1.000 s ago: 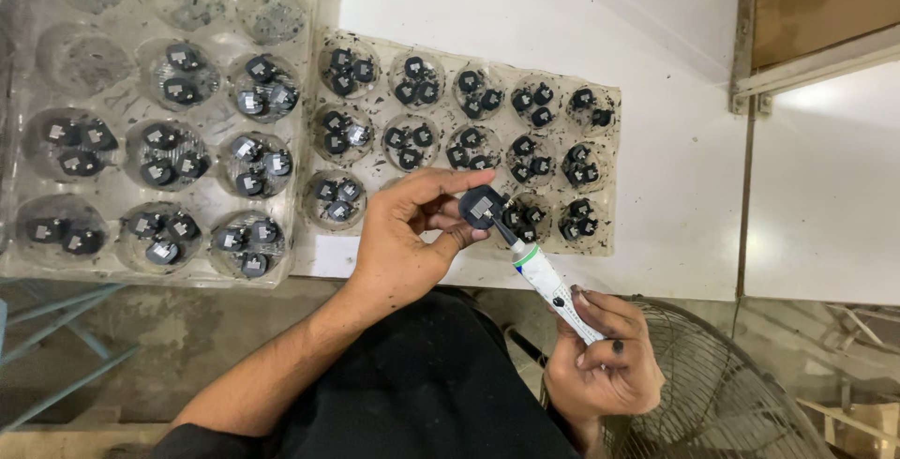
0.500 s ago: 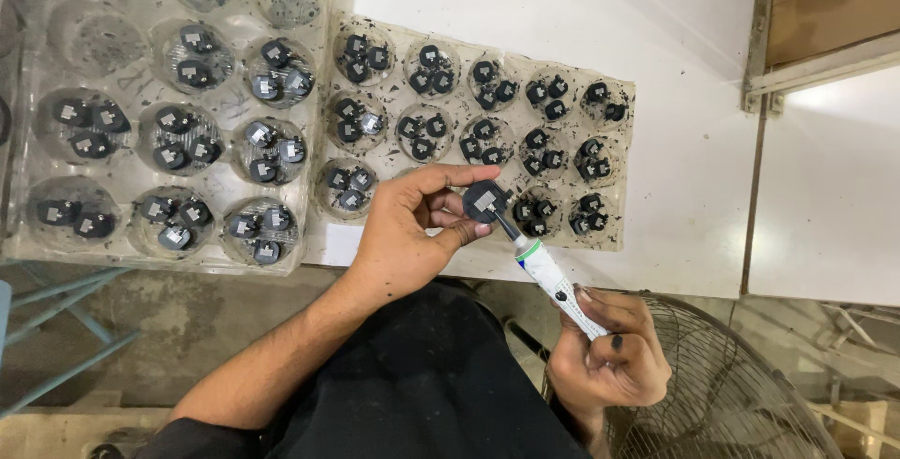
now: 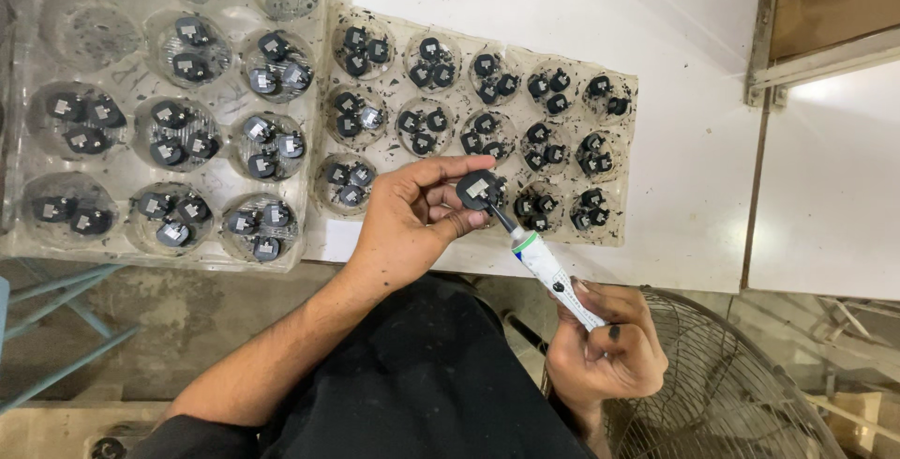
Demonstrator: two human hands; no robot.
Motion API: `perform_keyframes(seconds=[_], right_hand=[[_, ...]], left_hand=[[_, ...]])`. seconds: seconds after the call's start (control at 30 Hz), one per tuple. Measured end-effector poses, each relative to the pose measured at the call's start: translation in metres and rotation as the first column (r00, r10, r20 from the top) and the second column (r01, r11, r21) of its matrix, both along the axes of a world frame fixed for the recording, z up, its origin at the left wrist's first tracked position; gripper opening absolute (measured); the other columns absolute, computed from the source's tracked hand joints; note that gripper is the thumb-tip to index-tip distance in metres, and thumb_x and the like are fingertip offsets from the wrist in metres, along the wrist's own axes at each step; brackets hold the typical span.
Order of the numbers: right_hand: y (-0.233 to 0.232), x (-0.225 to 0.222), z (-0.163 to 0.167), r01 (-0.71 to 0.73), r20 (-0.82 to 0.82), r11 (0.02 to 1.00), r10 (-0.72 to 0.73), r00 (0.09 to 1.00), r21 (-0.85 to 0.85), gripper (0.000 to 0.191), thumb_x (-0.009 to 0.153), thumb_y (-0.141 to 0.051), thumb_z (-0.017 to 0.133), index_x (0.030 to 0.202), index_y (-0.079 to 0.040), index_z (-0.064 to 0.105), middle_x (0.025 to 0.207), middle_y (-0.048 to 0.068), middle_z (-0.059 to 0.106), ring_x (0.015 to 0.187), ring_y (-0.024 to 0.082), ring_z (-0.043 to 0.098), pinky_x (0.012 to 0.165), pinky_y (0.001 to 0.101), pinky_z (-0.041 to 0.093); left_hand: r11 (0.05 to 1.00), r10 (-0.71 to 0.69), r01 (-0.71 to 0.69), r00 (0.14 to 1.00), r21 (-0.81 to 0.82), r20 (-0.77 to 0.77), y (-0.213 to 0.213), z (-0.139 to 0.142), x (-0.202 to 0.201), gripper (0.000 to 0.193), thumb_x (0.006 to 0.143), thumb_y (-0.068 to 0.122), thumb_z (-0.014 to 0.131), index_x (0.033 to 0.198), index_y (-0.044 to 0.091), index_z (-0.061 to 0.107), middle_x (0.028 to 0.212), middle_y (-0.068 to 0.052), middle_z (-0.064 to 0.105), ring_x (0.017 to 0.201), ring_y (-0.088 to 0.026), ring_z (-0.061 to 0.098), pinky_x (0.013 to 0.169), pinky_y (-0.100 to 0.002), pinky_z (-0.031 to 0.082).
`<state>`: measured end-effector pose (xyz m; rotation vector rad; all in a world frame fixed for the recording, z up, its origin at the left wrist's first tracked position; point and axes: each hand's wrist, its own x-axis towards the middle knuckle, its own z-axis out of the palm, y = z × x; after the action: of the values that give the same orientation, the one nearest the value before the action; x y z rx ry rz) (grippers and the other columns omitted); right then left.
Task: The person picks small black plastic components one at a time from a molded tray and squeezes adhesive from a tube onto each component, then places the treated component back into the tray. The person repeats this across many components in the trays on the worktable.
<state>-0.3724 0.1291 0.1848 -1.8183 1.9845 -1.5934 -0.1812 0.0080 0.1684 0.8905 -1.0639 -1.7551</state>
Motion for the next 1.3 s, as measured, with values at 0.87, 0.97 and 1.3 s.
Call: perform_keyframes(seconds=[0.87,0.97,1.3], right_hand=[[-0.004,-0.002,0.004,-0.026,0.011,0.997,0.027,1.000,-0.070,0.055,0.079,0.020,0.076,0.070,-0.007,0.030,0.085,0.021,0.068,0.083,0.030,0.073,0.064,0.0350,0.058],[-0.005,-0.004,0.005,-0.031,0.016,0.998,0.032,0.999,-0.047,0.054,0.080,0.020,0.075,0.071,-0.007,0.029,0.088,0.021,0.068,0.085,0.030,0.073,0.065,0.0348,0.059],[-0.008,-0.024,0.001,-0.009,0.078,1.000,0.008,0.997,0.013,0.056,0.081,0.014,0.082,0.072,-0.006,0.031,0.091,0.021,0.069,0.089,0.028,0.073,0.065,0.0309,0.054]], left_hand=[[0.939,-0.159,0.238,0.941,0.249,-0.300,0.010,-0.015,0.002,0.043,0.098,0.002,0.066,0.140,-0.004,0.060,0.128,-0.006,0.072,0.087,-0.012,0.071,0.085,-0.029,0.061],[0.932,-0.171,0.258,0.933,0.255,-0.317,0.009,-0.015,0.000,0.043,0.098,0.007,0.069,0.139,-0.004,0.063,0.117,-0.005,0.075,0.084,-0.011,0.070,0.082,-0.029,0.061],[0.953,-0.096,0.170,0.955,0.253,-0.279,-0.001,-0.041,-0.019,0.039,0.092,0.001,0.072,0.130,-0.001,0.067,0.115,-0.006,0.076,0.085,-0.012,0.072,0.080,-0.029,0.062]])
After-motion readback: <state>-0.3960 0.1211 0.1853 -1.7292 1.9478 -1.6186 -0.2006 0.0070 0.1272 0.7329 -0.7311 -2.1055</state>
